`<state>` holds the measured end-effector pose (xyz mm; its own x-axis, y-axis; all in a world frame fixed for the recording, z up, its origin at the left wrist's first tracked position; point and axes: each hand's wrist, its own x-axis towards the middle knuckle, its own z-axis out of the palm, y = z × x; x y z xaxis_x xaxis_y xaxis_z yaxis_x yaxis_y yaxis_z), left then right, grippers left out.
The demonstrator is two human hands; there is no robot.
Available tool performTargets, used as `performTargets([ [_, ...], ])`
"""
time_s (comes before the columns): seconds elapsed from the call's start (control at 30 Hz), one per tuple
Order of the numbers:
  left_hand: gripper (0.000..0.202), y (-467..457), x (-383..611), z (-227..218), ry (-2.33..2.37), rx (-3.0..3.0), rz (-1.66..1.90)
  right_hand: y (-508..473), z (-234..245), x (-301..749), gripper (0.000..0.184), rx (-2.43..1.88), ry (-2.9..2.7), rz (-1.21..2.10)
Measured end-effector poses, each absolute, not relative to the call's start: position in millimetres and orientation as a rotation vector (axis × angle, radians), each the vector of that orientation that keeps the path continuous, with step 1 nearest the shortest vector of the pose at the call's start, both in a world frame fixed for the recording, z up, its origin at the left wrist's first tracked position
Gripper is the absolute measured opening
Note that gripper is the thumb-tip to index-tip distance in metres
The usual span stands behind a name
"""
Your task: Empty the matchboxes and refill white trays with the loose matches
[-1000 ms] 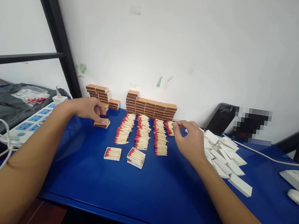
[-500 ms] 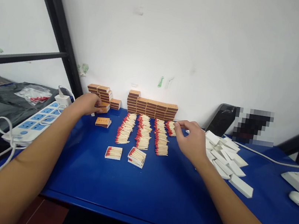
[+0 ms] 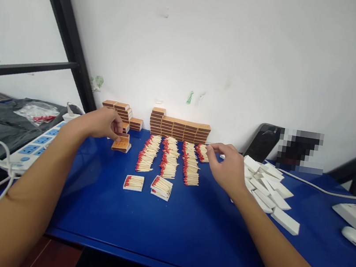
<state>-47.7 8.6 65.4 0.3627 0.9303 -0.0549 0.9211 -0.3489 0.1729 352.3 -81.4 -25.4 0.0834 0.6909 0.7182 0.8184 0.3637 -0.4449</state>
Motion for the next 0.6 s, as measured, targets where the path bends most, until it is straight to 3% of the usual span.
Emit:
performTargets([
  [0.23, 0.042, -2.0, -42.1, 64.3, 1.727, 2.314, -0.176, -81.2, -27.1, 352.0, 0.021, -1.367, -1.659, -0.144],
  [0.43, 0.031, 5.6, -44.5, 61.2, 1.772, 2.392, -0.029, -80.7, -28.1, 352.7, 0.023, -1.367, -1.654, -0.126],
  [0.6, 0.037, 1.7, -44.8, 63.6, 1.732, 2.348, -0.101, -80.8, -26.9, 352.2, 0.021, -1.383, -1.649, -0.123],
])
